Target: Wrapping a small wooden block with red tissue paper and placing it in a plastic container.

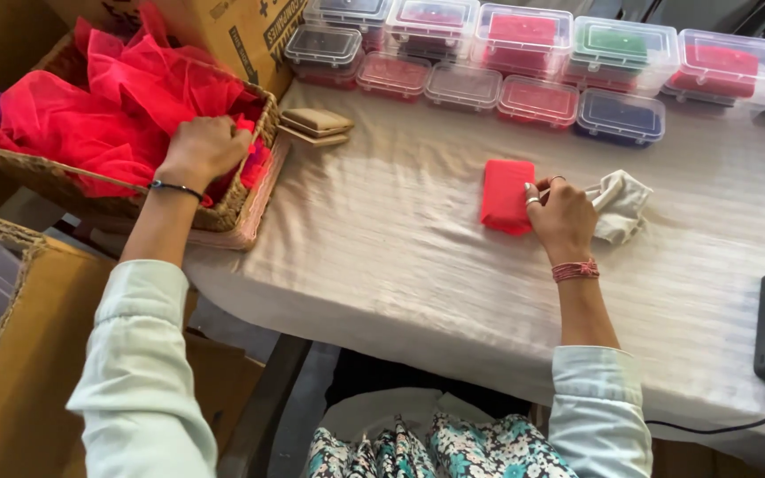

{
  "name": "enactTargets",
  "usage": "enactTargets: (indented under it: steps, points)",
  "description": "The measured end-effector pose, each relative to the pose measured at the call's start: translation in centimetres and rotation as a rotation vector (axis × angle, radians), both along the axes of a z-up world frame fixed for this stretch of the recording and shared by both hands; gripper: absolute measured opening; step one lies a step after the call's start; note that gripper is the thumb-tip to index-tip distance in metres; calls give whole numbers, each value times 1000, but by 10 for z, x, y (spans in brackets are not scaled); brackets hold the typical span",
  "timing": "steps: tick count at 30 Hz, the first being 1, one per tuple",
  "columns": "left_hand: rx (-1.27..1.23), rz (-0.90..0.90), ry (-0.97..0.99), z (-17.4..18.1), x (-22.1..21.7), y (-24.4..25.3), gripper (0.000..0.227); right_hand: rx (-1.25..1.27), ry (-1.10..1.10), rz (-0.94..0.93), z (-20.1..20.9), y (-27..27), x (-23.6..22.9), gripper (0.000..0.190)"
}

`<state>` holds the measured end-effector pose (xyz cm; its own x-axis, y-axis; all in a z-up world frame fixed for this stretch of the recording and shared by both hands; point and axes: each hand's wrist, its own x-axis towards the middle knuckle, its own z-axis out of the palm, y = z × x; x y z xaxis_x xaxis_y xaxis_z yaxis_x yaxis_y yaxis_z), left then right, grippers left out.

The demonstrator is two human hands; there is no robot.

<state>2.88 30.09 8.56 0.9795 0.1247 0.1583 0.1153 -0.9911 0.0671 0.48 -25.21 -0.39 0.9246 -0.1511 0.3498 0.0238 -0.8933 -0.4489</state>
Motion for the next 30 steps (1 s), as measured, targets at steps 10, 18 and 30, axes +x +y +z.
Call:
enactTargets:
  steps: [10, 18, 30]
  points:
    - [539, -27, -588, -32, 47, 9, 25, -9, 3, 3, 3, 1, -4, 26]
    - [144, 94, 4, -23, 54, -10, 47, -59, -28, 54, -18, -12, 11, 28]
    - [-58, -50, 145, 148, -95, -46, 71, 291, -141, 360, -207, -100, 158, 38]
